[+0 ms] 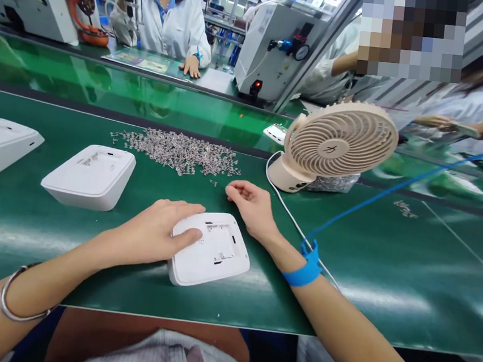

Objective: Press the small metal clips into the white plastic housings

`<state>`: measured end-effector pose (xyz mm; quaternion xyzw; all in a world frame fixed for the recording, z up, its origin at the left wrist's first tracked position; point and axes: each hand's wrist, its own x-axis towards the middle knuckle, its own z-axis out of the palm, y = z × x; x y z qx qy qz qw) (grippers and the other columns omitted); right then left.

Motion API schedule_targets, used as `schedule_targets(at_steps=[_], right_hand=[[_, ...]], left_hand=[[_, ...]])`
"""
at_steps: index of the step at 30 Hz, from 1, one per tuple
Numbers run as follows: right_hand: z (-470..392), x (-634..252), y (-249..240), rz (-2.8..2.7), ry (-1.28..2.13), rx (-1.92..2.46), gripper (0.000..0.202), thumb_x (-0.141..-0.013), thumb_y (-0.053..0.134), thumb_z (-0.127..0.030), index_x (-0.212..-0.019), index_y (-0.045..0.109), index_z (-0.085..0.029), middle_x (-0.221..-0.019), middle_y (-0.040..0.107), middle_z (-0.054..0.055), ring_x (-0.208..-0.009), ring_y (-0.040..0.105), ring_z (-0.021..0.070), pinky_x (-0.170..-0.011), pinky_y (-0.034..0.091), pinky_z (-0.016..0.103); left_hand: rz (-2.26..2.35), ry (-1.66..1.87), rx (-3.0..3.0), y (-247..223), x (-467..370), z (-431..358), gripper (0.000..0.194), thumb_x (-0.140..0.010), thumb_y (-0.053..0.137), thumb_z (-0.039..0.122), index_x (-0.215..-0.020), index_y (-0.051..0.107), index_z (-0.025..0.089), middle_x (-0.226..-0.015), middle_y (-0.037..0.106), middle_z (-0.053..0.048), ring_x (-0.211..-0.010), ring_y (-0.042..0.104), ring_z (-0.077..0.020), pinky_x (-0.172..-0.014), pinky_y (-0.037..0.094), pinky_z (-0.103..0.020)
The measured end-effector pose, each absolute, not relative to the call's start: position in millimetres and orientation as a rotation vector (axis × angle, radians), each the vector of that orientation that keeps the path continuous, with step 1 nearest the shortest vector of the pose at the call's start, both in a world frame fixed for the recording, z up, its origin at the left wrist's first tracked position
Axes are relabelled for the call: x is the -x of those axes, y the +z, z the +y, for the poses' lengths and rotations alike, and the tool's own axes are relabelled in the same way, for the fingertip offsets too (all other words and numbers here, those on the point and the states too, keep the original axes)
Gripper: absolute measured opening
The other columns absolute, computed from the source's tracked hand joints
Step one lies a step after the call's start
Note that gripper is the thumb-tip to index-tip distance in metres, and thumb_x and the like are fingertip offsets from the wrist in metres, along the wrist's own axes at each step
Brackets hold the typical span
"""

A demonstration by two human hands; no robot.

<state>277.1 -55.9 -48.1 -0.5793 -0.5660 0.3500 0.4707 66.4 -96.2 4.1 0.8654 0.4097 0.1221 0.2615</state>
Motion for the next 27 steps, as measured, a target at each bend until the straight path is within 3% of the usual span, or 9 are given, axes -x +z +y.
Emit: schedule_targets(at_steps=[5,9,15,19,22,27], right_hand=[[-34,-262,-44,-1.801,0.567,1.475,0.014,-0.073,0.058,-0.029,-0.079,0.063,-0.018,-0.053,0.043,-0.004,-0.053,0.041,0.0120,-0.059,0.036,0.028],[-35,-261,-47,-1.977,0.311,1.470,0.016,-0.078,0.050,-0.021,-0.064,0.057,-0.018,-0.062,0.047,0.001,-0.063,0.046,0.0150,-0.063,0.037,0.029],[-43,-265,-51,-1.930,0.181,1.372,0.017,-0.082,0.040,-0.017,-0.077,0.057,-0.018,-0.069,0.053,0.004,-0.068,0.051,0.0166,-0.065,0.041,0.030],[-55,-267,-44,-1.867,0.239,1.348,0.016,-0.082,0.041,-0.019,-0.073,0.054,-0.019,-0.068,0.054,0.004,-0.066,0.052,0.0160,-0.064,0.043,0.030],[-70,-267,-35,-1.740,0.470,1.361,0.010,-0.080,0.044,-0.022,-0.074,0.052,-0.020,-0.068,0.055,0.002,-0.063,0.054,0.0142,-0.060,0.044,0.028],[-93,-261,-21,-1.712,0.660,1.296,0.009,-0.077,0.050,-0.023,-0.070,0.053,-0.019,-0.068,0.054,0.000,-0.063,0.052,0.0118,-0.057,0.043,0.025]], left_hand=[[1.075,0.308,-2.388,8,-67,-96,0.039,-0.086,0.041,0.035,-0.119,0.053,0.017,-0.109,0.064,-0.006,-0.096,0.059,-0.0202,-0.084,0.044,-0.034],[1.055,0.275,-2.462,11,-64,-96,0.036,-0.088,0.038,0.033,-0.116,0.054,0.019,-0.109,0.064,-0.007,-0.096,0.059,-0.0213,-0.079,0.046,-0.033],[1.040,0.260,-2.515,12,-57,-95,0.038,-0.088,0.035,0.031,-0.120,0.052,0.020,-0.112,0.062,-0.007,-0.099,0.059,-0.0212,-0.080,0.046,-0.033],[1.077,0.242,-2.530,14,-54,-93,0.040,-0.088,0.033,0.028,-0.121,0.052,0.018,-0.115,0.061,-0.007,-0.102,0.058,-0.0208,-0.084,0.045,-0.033],[1.231,0.258,-2.570,15,-51,-89,0.042,-0.086,0.032,0.025,-0.121,0.053,0.015,-0.118,0.060,-0.009,-0.105,0.056,-0.0227,-0.088,0.044,-0.037],[1.476,0.548,-2.695,10,-50,-91,0.043,-0.086,0.036,0.032,-0.118,0.055,0.010,-0.126,0.053,-0.014,-0.112,0.050,-0.0296,-0.092,0.039,-0.047]])
